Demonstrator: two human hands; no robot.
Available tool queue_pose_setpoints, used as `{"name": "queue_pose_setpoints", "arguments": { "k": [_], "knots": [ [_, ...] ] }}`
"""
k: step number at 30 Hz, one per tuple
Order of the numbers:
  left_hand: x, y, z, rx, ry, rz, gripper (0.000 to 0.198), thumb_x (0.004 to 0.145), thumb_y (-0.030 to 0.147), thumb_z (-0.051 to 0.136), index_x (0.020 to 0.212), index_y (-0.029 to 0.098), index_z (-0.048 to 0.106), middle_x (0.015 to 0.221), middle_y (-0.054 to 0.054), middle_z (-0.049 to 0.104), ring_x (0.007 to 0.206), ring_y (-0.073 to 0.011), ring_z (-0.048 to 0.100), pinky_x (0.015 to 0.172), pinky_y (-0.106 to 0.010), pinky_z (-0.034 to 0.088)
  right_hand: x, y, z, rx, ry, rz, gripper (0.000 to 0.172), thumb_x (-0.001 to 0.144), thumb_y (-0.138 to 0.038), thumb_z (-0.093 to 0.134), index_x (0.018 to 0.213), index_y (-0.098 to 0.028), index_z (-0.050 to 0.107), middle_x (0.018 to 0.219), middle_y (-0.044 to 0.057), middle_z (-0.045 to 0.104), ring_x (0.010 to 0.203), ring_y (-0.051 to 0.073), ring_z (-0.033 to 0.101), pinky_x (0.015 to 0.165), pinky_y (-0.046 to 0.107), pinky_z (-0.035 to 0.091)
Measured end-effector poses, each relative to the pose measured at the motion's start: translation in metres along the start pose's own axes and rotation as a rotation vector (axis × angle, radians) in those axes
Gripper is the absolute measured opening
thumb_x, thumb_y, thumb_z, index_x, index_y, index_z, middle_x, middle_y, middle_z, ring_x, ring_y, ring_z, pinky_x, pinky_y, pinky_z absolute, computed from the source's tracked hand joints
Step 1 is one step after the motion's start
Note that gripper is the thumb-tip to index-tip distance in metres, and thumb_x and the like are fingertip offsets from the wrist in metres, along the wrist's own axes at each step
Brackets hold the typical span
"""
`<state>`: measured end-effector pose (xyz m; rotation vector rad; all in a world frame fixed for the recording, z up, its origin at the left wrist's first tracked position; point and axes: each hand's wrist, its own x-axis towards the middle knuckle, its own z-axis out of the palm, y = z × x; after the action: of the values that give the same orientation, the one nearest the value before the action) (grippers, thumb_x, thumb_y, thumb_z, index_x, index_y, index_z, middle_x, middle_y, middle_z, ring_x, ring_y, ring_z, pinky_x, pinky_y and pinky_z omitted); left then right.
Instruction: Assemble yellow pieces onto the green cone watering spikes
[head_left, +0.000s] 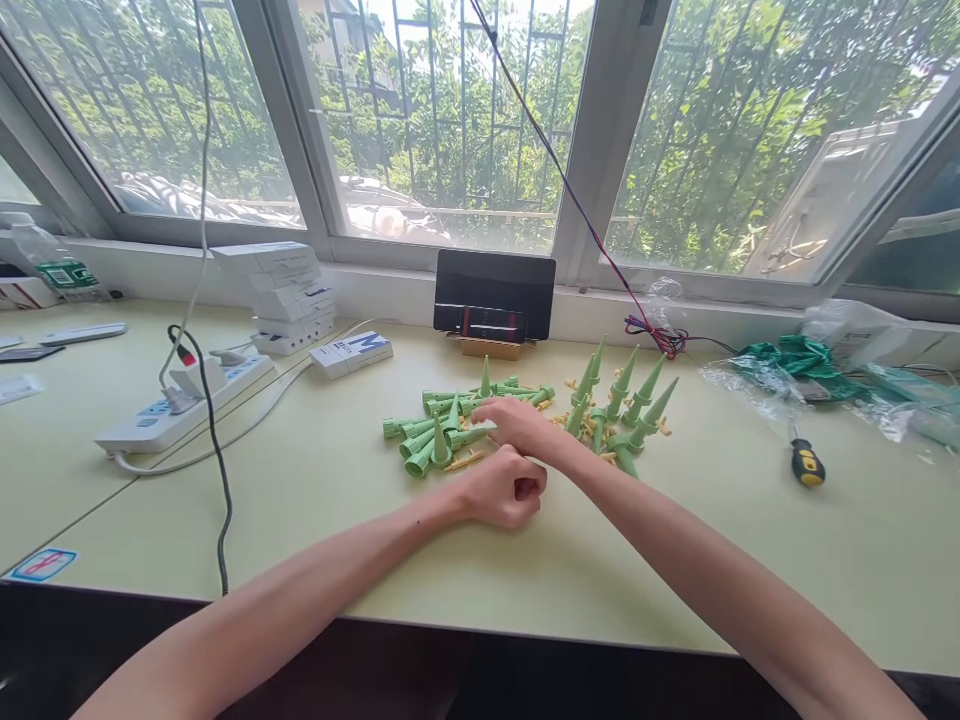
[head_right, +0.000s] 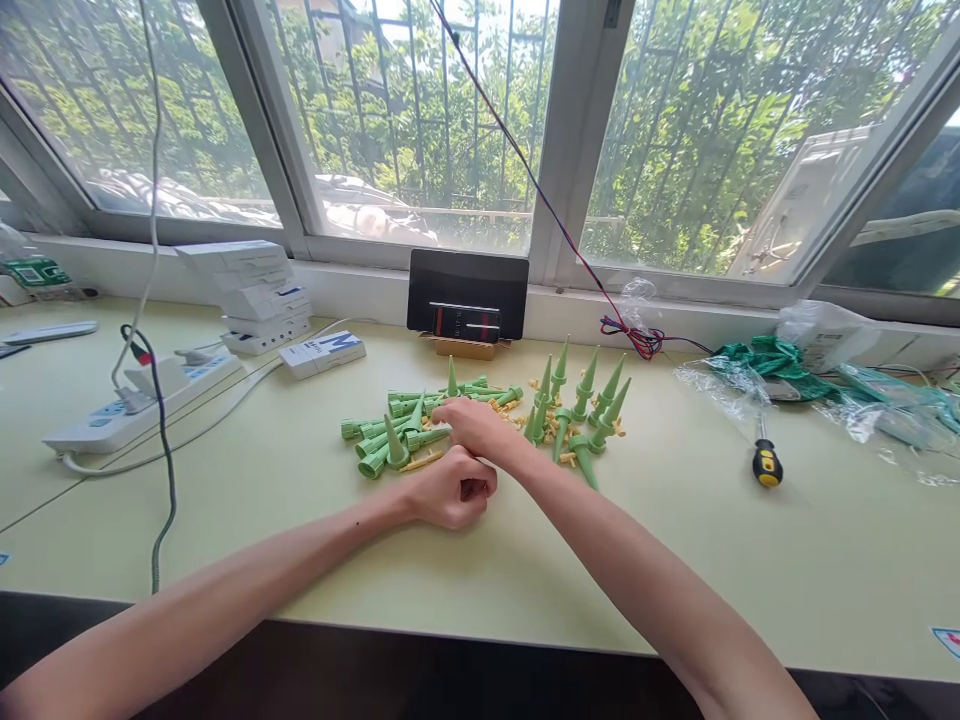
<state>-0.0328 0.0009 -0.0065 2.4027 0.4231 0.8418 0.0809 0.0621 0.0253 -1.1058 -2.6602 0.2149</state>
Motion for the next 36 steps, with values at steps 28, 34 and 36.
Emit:
{"name": "queue_pose_setpoints", "arguments": {
  "k": [28,34,36],
  "knots": [
    [0.000,-0.001,0.000,0.015,-0.026,-0.018,0.013,0.063,0.009,0.049,0.067,0.017,0.058,0.052,0.002,0.050,0.047,-0.0098,0.038,0.048,-0.024,0.033,-0.003,-0.005,-0.002,-0.184,-0.049,0.014,0.024,0.078,0.003,0.046,0.080,-0.017,0.059,0.091,0.005,0.054,0.056,0.011,0.038,0.052,0.027,0.022],
    [0.000,0.002,-0.003,0.099,-0.010,-0.099,0.013,0.068,0.008,0.049,0.069,0.018,0.057,0.052,0.005,0.045,0.048,-0.0089,0.034,0.048,-0.023,0.031,-0.013,-0.012,-0.025,-0.217,0.046,0.121,0.029,0.082,0.004,0.041,0.084,-0.016,0.062,0.088,0.006,0.052,0.054,0.010,0.038,0.054,0.028,0.022],
    [0.001,0.003,-0.004,0.136,0.007,-0.156,0.014,0.069,0.007,0.049,0.067,0.018,0.057,0.051,0.006,0.041,0.048,-0.0086,0.031,0.049,-0.023,0.030,-0.018,-0.015,-0.036,-0.225,0.090,0.136,0.029,0.081,0.005,0.040,0.079,-0.016,0.060,0.087,0.005,0.050,0.051,0.010,0.032,0.053,0.029,0.020]
  ]
}}
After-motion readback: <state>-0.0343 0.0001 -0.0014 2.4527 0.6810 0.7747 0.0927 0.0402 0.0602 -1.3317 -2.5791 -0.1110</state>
